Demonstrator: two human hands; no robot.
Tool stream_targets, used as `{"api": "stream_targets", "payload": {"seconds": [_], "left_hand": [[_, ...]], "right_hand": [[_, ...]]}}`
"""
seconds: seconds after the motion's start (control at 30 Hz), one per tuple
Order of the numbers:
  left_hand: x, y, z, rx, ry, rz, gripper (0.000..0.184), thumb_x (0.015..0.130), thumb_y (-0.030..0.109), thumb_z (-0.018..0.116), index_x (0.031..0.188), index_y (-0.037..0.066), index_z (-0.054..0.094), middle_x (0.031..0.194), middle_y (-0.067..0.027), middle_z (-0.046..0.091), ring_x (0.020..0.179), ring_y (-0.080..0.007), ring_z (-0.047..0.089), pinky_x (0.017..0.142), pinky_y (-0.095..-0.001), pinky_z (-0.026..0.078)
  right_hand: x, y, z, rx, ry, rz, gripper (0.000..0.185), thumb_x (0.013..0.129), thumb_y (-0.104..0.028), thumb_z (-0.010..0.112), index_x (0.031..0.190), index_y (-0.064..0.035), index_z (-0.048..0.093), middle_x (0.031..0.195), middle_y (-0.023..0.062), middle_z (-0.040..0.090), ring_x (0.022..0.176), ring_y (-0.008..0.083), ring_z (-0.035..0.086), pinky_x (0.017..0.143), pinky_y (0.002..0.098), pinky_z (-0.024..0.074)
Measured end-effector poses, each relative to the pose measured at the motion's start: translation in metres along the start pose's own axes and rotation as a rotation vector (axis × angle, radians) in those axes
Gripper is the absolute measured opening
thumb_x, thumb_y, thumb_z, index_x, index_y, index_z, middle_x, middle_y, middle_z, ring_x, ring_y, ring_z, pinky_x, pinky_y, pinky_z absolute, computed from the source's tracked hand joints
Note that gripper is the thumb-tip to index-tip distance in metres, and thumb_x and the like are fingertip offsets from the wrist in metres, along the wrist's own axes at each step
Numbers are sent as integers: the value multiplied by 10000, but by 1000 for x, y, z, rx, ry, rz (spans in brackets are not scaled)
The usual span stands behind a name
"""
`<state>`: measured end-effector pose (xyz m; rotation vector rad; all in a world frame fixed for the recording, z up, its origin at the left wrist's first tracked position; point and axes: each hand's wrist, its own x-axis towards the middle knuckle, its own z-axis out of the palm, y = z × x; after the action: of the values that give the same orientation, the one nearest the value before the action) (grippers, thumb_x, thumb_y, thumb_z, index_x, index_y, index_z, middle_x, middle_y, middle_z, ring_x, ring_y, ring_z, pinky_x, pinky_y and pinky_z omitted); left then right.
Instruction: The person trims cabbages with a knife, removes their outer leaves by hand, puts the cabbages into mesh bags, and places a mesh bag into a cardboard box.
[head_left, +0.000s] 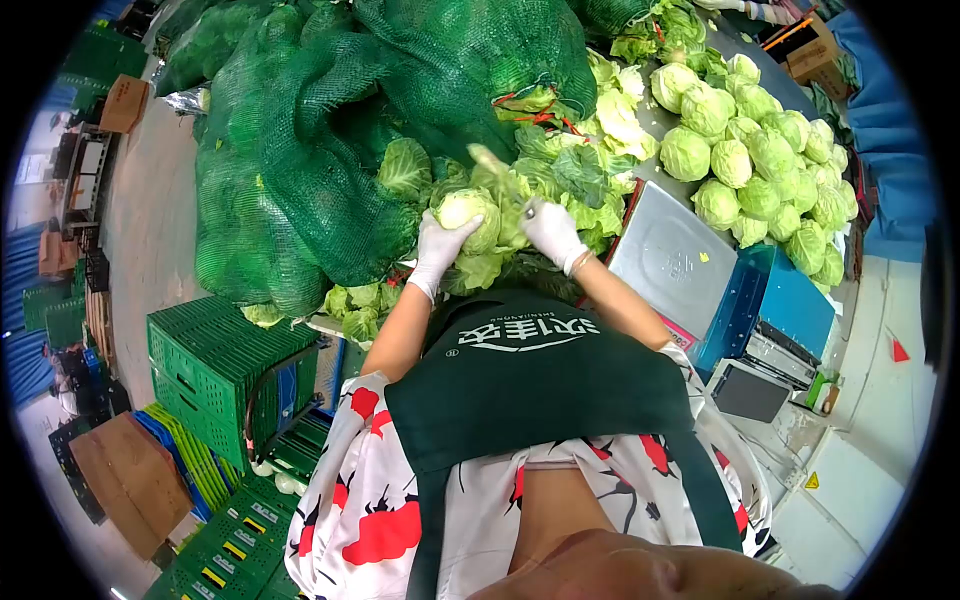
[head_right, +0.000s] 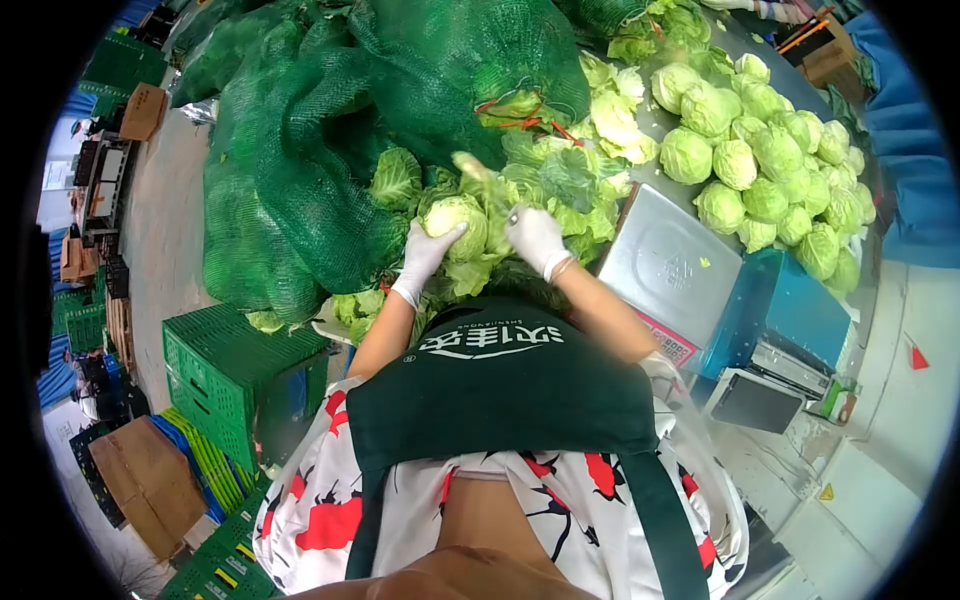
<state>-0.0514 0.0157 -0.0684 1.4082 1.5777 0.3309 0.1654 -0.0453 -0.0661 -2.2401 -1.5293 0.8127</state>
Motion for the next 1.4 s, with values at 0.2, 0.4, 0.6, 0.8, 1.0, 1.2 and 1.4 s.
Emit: {"api": "stream_targets", "payload": {"seconds": [0.2,0.4,0.6,0.8,1.0,1.2,1.4], "left_hand": [[0,-61,7,-84,70,76,1233,607,565,889,1420,-170,326,1405,-338,458,1323,-407,466,1112,-416,382],[19,-70,21,-171,0,73,1110,840,559,718,1497,-156,179,1553,-330,254,1443,-388,297,1195,-403,228],[-11,-59,30,-285,54,35,938,900,429,726,1434,-169,239,1406,-296,449,1217,-298,524,1026,-385,442],[-18,-39,22,-374,8,-118,897,857,361,791,1387,-160,290,1308,-256,541,1093,-261,595,912,-379,515],[-7,-54,18,-483,-72,-54,887,829,341,814,1397,-155,345,1342,-256,535,1146,-271,589,954,-383,502],[-6,-77,-7,-718,-184,-207,715,870,371,749,1432,75,420,1299,-118,609,1142,-285,627,744,-464,591],[-20,3,-26,96,50,386,1170,567,466,934,1450,-41,357,1312,-256,561,1188,-348,592,992,-396,498]], "right_hand": [[19,13,1,9,-14,0,367,840,-413,643,843,-54,724,796,228,691,784,396,685,743,474,547],[6,-32,-3,144,-249,30,661,811,-634,642,995,0,670,726,135,722,611,241,718,664,356,588],[-16,-36,-5,454,-431,56,613,831,-420,748,1197,22,536,711,134,693,542,223,679,515,339,549],[-9,-28,21,304,-350,-51,646,764,-425,747,1168,41,557,746,197,699,691,328,711,644,441,559],[-1,-17,37,226,-168,-232,470,743,-356,751,1036,-4,649,843,213,712,757,358,709,674,456,566],[4,16,-10,610,-263,106,400,773,-126,697,1159,-33,646,799,101,694,578,165,651,486,319,542],[7,26,-61,216,51,104,494,911,-447,646,1097,10,653,801,223,709,725,362,710,713,437,558]]}}
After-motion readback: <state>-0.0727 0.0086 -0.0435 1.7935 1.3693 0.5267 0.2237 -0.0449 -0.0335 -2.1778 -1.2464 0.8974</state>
